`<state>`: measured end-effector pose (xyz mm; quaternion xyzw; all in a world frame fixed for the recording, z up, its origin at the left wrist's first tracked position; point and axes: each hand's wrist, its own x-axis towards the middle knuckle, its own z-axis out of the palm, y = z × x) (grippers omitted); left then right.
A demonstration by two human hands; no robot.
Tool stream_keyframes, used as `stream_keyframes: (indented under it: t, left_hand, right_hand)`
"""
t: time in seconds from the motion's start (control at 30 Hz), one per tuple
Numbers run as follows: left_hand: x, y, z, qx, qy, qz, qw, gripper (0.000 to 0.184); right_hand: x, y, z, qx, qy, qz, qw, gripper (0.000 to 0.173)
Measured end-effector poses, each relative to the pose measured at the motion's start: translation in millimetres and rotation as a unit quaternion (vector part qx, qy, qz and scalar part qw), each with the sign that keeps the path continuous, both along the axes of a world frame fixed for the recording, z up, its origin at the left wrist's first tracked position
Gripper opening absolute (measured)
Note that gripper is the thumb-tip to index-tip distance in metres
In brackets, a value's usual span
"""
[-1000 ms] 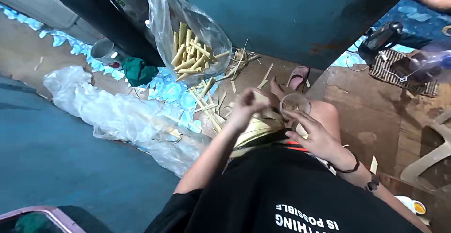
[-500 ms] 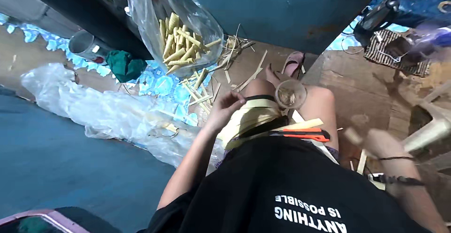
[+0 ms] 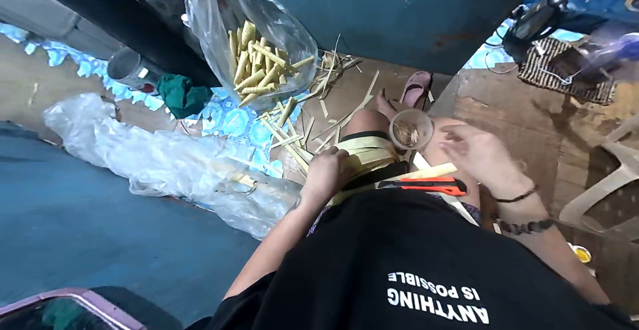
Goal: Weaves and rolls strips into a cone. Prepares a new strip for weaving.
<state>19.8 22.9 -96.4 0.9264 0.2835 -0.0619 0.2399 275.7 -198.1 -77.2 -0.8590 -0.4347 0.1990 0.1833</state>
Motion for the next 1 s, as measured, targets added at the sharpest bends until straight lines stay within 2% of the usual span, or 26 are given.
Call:
stream_keyframes:
  t: [0.1, 0.2, 0.3, 0.37, 0.47, 0.57, 0.67, 0.73, 0.87, 0.93, 1.0]
  left_hand:
    - [-3, -5, 6, 0.030, -0.064, -0.012, 0.997, 0.030]
    - [-2, -6, 13, 0.036, -0.051, -0.024, 0.998, 0.030]
    - [-1, -6, 13, 0.038, -0.037, -0.053, 0.997, 0.032]
    - [0, -8, 12, 0.027, -0.017, -0.063, 0.997, 0.036]
    - [3, -11, 9, 0.020, 0.045, -0.062, 0.997, 0.041]
    - [2, -15, 2, 0.010, 0.099, -0.061, 0.993, 0.041]
    - [-2, -18, -1, 0.031, 0.049, -0.063, 0.996, 0.036]
    - [-5, -14, -2, 0.018, 0.031, -0.053, 0.998, 0.039]
    - [-16, 1, -11, -0.021, 0.066, -0.017, 0.997, 0.051]
    - [-24, 4, -14, -0.024, 0.064, -0.004, 0.998, 0.044]
    - [-29, 0, -14, 0.000, 0.018, -0.002, 1.000, 0.036]
  right_hand:
    - [-38, 36, -13, 0.053, 0.074, 0.115, 0.989, 0.040]
    - [-60, 60, -20, 0.079, 0.099, 0.191, 0.973, 0.042]
    - [-62, 79, -29, 0.045, 0.111, 0.219, 0.968, 0.050]
    - [-63, 89, -39, 0.008, 0.119, 0.233, 0.965, 0.048]
    - [-64, 97, -48, 0.000, 0.114, 0.248, 0.962, 0.033]
    - [-62, 103, -45, -0.028, 0.104, 0.262, 0.959, 0.031]
    - [-62, 106, -38, -0.049, 0.107, 0.269, 0.956, 0.032]
    - [-59, 105, -38, -0.040, 0.120, 0.258, 0.958, 0.031]
    - [-47, 101, -34, 0.014, 0.144, 0.230, 0.962, 0.027]
    - [-38, 96, -32, 0.040, 0.147, 0.216, 0.964, 0.027]
    - [-33, 91, -33, 0.052, 0.157, 0.196, 0.967, 0.029]
